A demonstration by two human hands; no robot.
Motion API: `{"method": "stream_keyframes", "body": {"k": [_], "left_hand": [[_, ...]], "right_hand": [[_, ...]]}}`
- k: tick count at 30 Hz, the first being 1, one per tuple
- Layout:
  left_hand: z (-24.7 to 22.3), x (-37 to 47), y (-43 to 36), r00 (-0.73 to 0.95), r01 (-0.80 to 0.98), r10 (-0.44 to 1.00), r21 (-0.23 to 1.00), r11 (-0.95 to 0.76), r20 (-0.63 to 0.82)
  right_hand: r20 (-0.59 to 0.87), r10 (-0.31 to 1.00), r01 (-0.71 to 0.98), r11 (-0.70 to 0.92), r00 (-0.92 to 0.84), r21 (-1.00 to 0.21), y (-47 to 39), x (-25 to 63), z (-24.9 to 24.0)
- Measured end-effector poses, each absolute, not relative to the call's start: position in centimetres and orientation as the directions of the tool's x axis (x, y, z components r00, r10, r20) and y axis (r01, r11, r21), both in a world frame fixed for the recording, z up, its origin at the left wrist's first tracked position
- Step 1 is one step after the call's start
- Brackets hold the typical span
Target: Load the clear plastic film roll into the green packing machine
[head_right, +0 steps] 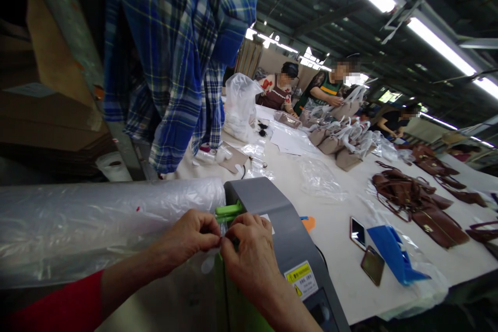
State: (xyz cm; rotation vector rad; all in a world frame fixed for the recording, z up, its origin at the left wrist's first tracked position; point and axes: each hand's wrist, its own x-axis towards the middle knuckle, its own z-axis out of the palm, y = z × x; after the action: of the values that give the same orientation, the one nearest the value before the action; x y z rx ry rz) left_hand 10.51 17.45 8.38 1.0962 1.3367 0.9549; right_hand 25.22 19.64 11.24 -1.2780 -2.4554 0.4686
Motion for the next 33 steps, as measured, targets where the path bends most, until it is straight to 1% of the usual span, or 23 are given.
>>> {"method": "stream_keyframes", "body": {"k": [3,12,17,22,28,33], "left_hand": [[8.1,10.7,17.4,0.053,0.054,0.969,0.970,0.238,-0.241],[7.6,10.9,17.2,0.057,0.039,0.977,0.978,0.203,-0.205],[7.3,11.0,17.2,0.029,0.013,0.979,0.979,0.202,-0.202],[6.8,11.5,17.4,-0.038,-0.040,0.977,0.978,0.206,-0.208],[6.7,11.9,17.3,-0.009,-0.030,0.978,0.978,0.208,-0.208],[6.8,12.1,17.0,-0.037,0.039,0.981,0.981,0.191,-0.190]], "right_hand": [[0.127,0.835,0.719,0.530,-0.536,-0.449,19.9,25.1,11.1],[0.158,0.832,0.695,0.536,-0.532,-0.479,20.1,25.3,10.5],[0.138,0.828,0.708,0.540,-0.543,-0.454,20.1,25.3,10.6],[0.134,0.821,0.721,0.554,-0.554,-0.415,20.5,25.2,10.6],[0.119,0.807,0.727,0.576,-0.578,-0.375,21.1,25.4,10.8],[0.119,0.815,0.692,0.550,-0.568,-0.467,21.5,25.6,11.5]]}}
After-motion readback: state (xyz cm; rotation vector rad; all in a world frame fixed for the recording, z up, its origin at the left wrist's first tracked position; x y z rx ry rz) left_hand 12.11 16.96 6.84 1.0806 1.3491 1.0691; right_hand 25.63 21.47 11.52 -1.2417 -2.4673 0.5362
